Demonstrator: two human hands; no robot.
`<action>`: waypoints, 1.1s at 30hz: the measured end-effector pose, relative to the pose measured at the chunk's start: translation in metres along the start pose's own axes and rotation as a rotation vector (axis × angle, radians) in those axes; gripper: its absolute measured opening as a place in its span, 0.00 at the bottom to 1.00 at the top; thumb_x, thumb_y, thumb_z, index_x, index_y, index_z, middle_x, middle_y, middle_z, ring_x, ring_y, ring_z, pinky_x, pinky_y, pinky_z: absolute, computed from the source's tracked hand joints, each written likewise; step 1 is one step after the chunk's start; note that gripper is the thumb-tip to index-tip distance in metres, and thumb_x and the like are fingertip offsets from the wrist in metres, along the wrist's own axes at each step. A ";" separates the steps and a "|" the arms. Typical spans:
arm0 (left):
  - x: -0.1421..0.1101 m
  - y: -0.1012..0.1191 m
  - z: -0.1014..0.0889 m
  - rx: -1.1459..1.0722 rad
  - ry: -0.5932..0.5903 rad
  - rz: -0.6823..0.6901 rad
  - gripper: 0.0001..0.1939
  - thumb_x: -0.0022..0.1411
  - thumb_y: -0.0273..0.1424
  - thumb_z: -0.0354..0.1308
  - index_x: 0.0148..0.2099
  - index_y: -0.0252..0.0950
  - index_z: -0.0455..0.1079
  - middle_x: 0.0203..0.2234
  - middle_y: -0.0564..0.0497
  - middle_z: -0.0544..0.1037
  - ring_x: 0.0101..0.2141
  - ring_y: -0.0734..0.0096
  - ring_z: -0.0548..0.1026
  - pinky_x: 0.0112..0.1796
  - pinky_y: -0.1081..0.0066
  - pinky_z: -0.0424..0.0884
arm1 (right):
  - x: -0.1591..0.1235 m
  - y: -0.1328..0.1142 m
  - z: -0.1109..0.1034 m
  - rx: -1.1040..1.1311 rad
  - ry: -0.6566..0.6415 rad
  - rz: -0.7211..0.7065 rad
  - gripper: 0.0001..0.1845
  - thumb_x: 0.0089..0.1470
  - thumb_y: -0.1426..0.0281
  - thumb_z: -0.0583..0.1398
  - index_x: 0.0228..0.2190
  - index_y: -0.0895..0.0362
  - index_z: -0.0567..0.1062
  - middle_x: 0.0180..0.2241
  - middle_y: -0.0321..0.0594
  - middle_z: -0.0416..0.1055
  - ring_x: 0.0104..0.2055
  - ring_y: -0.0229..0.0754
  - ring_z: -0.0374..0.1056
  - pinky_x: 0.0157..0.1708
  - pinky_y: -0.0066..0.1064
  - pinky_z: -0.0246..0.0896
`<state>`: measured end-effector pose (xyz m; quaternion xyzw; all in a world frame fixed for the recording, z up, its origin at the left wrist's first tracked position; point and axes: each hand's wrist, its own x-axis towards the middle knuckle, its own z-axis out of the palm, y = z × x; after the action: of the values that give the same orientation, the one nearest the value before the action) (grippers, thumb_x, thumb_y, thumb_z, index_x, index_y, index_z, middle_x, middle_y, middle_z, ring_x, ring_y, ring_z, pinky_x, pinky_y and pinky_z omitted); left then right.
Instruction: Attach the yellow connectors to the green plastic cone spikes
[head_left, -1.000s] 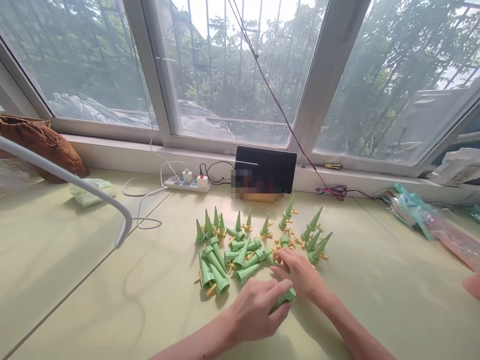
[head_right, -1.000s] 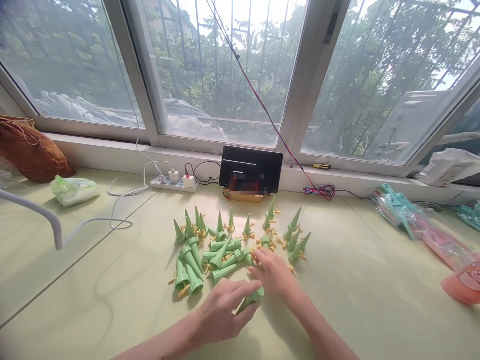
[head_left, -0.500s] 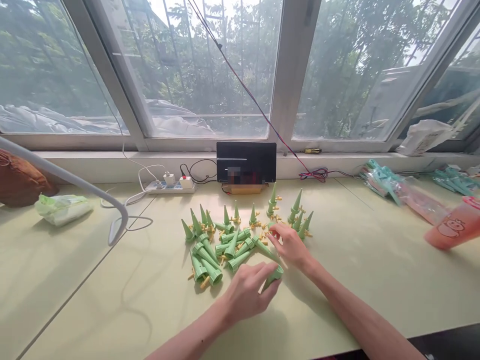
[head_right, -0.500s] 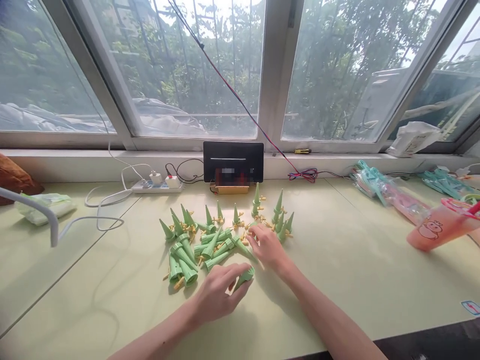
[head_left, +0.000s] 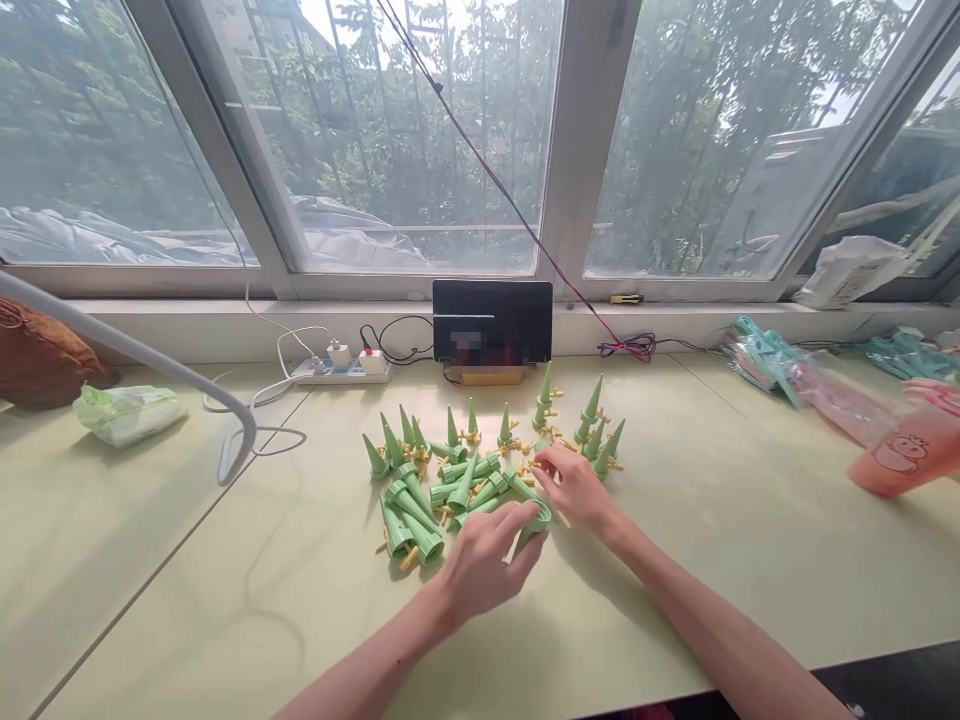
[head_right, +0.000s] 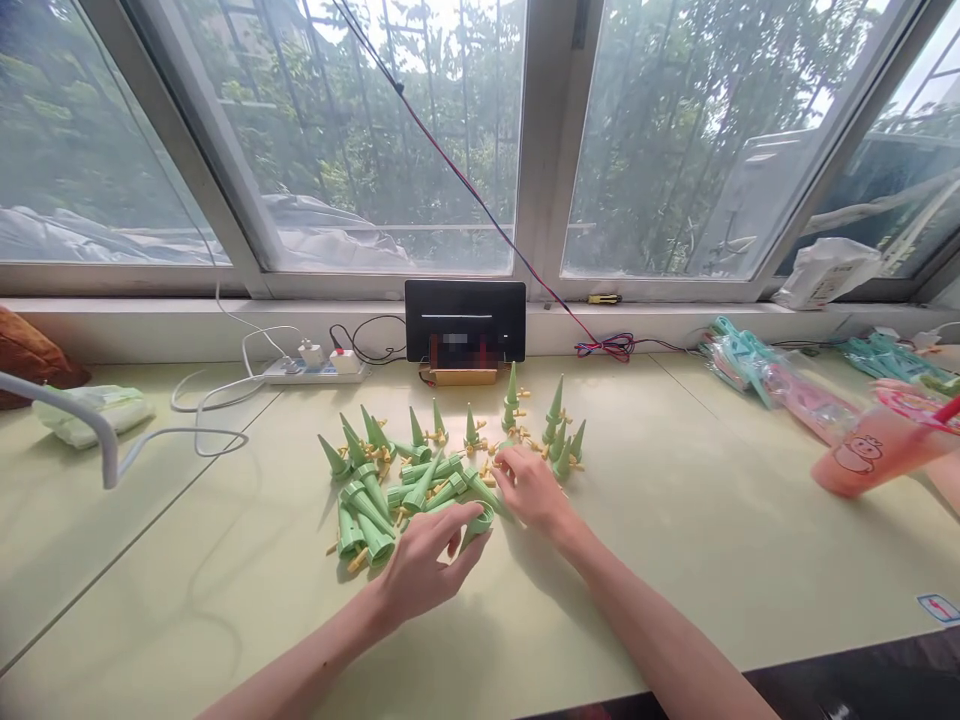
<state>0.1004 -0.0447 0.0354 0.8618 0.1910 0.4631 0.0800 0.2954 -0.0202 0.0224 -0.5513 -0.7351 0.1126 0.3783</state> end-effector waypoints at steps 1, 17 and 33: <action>0.001 -0.001 -0.001 -0.013 0.030 -0.021 0.10 0.65 0.23 0.57 0.48 0.37 0.66 0.26 0.56 0.74 0.19 0.80 0.64 0.21 0.77 0.62 | 0.000 0.000 0.000 0.001 0.015 0.004 0.06 0.62 0.72 0.57 0.32 0.56 0.72 0.30 0.39 0.71 0.32 0.43 0.67 0.33 0.33 0.61; 0.021 -0.008 -0.014 -0.520 0.337 -0.779 0.13 0.65 0.41 0.60 0.43 0.39 0.66 0.21 0.60 0.67 0.15 0.81 0.65 0.14 0.81 0.61 | 0.001 0.012 0.000 -0.030 0.156 0.057 0.08 0.61 0.73 0.55 0.41 0.56 0.72 0.40 0.45 0.72 0.36 0.45 0.70 0.39 0.38 0.67; 0.025 -0.001 -0.014 -0.583 0.337 -0.834 0.14 0.65 0.43 0.60 0.40 0.38 0.65 0.19 0.60 0.66 0.14 0.80 0.64 0.14 0.81 0.61 | -0.002 0.013 0.001 -0.064 0.005 0.085 0.10 0.58 0.76 0.58 0.41 0.56 0.75 0.38 0.43 0.67 0.41 0.47 0.69 0.44 0.39 0.66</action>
<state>0.1007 -0.0339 0.0619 0.5687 0.3906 0.5578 0.4615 0.3045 -0.0165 0.0132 -0.5940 -0.7133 0.1035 0.3573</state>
